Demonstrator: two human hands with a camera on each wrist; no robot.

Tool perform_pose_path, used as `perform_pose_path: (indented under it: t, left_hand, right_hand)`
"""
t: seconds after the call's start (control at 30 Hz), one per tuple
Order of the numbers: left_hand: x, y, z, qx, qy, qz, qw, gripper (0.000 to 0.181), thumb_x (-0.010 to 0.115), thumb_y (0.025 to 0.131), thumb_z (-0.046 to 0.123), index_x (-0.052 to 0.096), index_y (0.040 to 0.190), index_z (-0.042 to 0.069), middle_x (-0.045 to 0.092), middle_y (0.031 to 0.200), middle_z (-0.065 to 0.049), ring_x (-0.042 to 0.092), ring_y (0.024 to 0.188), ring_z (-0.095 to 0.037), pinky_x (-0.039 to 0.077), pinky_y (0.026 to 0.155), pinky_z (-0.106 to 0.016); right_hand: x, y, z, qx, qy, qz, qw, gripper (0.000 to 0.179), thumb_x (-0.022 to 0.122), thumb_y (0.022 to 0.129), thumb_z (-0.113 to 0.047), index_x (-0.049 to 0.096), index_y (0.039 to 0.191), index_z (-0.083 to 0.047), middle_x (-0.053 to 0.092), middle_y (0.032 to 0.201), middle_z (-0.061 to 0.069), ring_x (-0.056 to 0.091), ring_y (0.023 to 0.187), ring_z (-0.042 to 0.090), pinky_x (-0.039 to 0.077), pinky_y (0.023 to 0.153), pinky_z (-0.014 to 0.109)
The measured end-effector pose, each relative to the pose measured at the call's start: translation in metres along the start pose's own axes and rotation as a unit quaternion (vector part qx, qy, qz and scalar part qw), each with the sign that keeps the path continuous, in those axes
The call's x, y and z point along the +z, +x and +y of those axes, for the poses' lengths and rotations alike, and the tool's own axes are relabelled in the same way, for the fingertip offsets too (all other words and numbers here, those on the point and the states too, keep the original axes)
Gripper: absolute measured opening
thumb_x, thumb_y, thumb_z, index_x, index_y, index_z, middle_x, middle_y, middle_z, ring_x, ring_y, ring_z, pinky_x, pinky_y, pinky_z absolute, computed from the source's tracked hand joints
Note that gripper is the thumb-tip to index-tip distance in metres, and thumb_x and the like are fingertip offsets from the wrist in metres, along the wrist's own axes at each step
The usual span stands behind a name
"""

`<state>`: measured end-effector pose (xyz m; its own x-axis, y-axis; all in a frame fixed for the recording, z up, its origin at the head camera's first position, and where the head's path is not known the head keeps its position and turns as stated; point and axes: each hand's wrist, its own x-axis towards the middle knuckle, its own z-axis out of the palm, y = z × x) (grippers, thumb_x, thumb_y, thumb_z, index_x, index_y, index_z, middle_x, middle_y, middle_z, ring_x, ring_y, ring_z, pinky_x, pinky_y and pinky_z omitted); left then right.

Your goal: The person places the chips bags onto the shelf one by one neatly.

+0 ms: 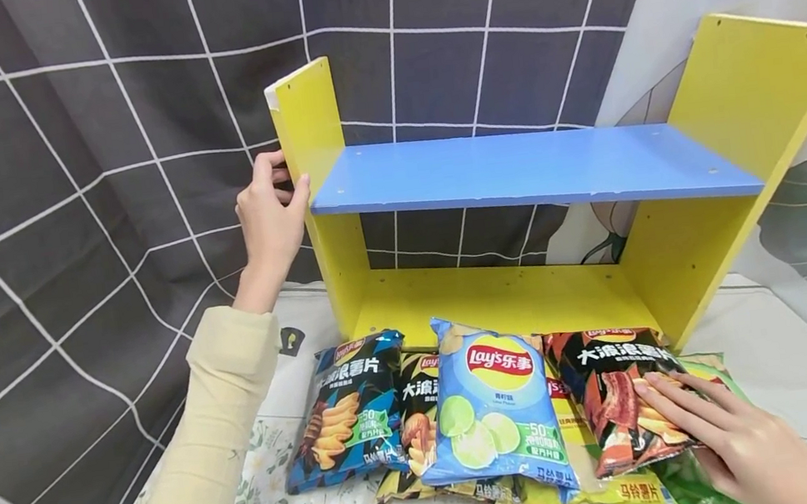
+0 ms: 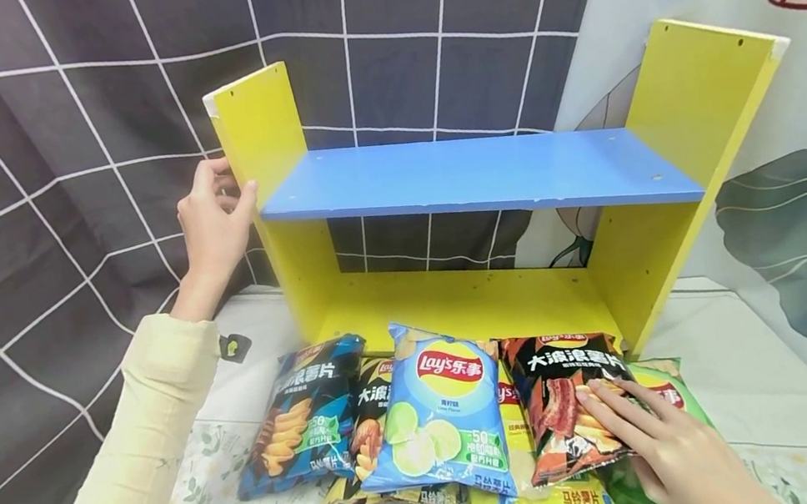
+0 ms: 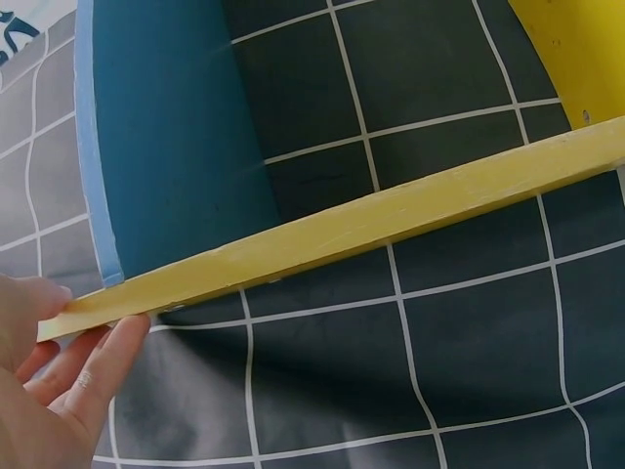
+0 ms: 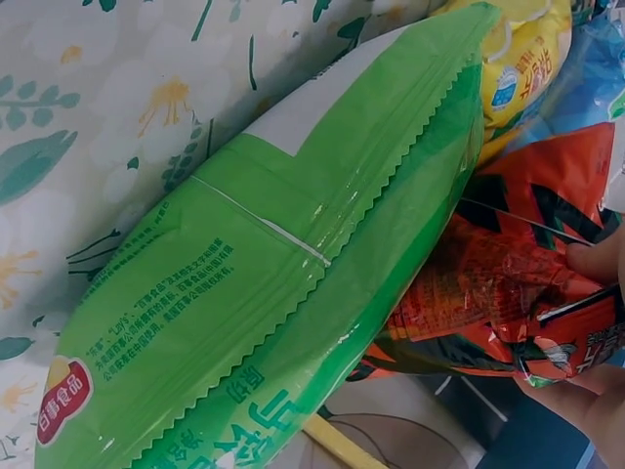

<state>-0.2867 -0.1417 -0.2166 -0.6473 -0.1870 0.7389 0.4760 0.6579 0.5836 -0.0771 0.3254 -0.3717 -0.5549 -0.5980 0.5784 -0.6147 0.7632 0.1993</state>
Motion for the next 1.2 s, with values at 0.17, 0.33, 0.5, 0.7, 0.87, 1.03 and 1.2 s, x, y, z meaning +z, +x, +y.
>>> perform_pose_path:
  t: [0.17, 0.33, 0.5, 0.7, 0.87, 1.03, 1.2]
  left_hand:
    - [0.000, 0.000, 0.001, -0.002, 0.002, -0.002, 1.0000, 0.036, 0.063, 0.091, 0.020, 0.056, 0.122, 0.005, 0.070, 0.110, -0.017, 0.070, 0.083, -0.029, 0.055, 0.079, -0.038]
    - [0.000, 0.000, 0.001, -0.003, 0.005, -0.004, 1.0000, 0.036, 0.063, 0.091, 0.020, 0.056, 0.122, 0.004, 0.069, 0.111, -0.018, 0.069, 0.083, -0.029, 0.055, 0.079, -0.038]
    - [-0.001, 0.000, 0.002, -0.006, 0.005, -0.005, 1.0000, 0.037, 0.063, 0.091, 0.021, 0.056, 0.122, 0.004, 0.069, 0.111, -0.017, 0.069, 0.083, -0.029, 0.055, 0.078, -0.038]
    - [-0.002, 0.001, 0.003, -0.008, 0.006, -0.005, 0.9999, 0.037, 0.063, 0.091, 0.021, 0.055, 0.123, 0.004, 0.069, 0.112, -0.017, 0.070, 0.083, -0.029, 0.055, 0.079, -0.038]
    - [-0.001, 0.001, 0.003, -0.009, 0.004, -0.005, 0.9999, 0.036, 0.063, 0.091, 0.020, 0.055, 0.122, 0.004, 0.069, 0.111, -0.017, 0.070, 0.083, -0.029, 0.056, 0.079, -0.038]
    - [-0.001, 0.002, 0.003, -0.011, 0.004, -0.007, 0.9999, 0.036, 0.062, 0.091, 0.020, 0.055, 0.122, 0.004, 0.069, 0.112, -0.017, 0.070, 0.084, -0.029, 0.056, 0.080, -0.038]
    - [-0.001, 0.002, 0.003, -0.012, 0.003, -0.004, 0.9999, 0.036, 0.063, 0.091, 0.020, 0.055, 0.122, 0.004, 0.069, 0.111, -0.017, 0.070, 0.083, -0.029, 0.056, 0.080, -0.037]
  right_hand:
    - [-0.002, 0.001, -0.002, 0.009, 0.008, 0.018, 0.9998, 0.058, 0.016, 0.099, -0.036, 0.055, 0.136, -0.015, 0.034, 0.153, -0.015, 0.014, 0.145, -0.004, 0.020, 0.046, 0.011]
    - [-0.006, 0.003, -0.001, 0.005, 0.000, 0.037, 0.9993, 0.055, 0.019, 0.100, -0.036, 0.058, 0.133, -0.016, 0.032, 0.153, -0.017, 0.016, 0.144, -0.004, 0.027, 0.044, 0.014]
    - [-0.012, 0.006, -0.002, 0.006, -0.017, 0.044, 0.9989, 0.055, 0.020, 0.100, -0.037, 0.059, 0.132, -0.017, 0.030, 0.153, -0.018, 0.015, 0.143, -0.007, 0.035, 0.043, 0.019]
    - [-0.017, 0.012, -0.002, 0.006, -0.025, 0.064, 0.9976, 0.055, 0.020, 0.099, -0.034, 0.059, 0.133, -0.016, 0.028, 0.153, -0.019, 0.018, 0.145, -0.003, 0.033, 0.042, 0.018]
    - [-0.028, 0.021, -0.006, 0.007, -0.028, 0.082, 0.9962, 0.054, 0.022, 0.096, -0.030, 0.061, 0.130, -0.016, 0.036, 0.151, -0.016, 0.020, 0.143, -0.005, 0.025, 0.043, 0.018]
    - [-0.044, 0.037, -0.012, -0.031, -0.019, 0.122, 0.9919, 0.052, 0.026, 0.093, -0.022, 0.064, 0.127, -0.011, 0.059, 0.136, -0.001, 0.030, 0.141, 0.000, 0.033, 0.054, 0.012]
    - [-0.060, 0.058, -0.018, -0.071, -0.008, 0.166, 0.9835, 0.051, 0.030, 0.088, -0.014, 0.063, 0.126, -0.006, 0.064, 0.130, 0.004, 0.039, 0.139, 0.008, 0.041, 0.085, 0.005]
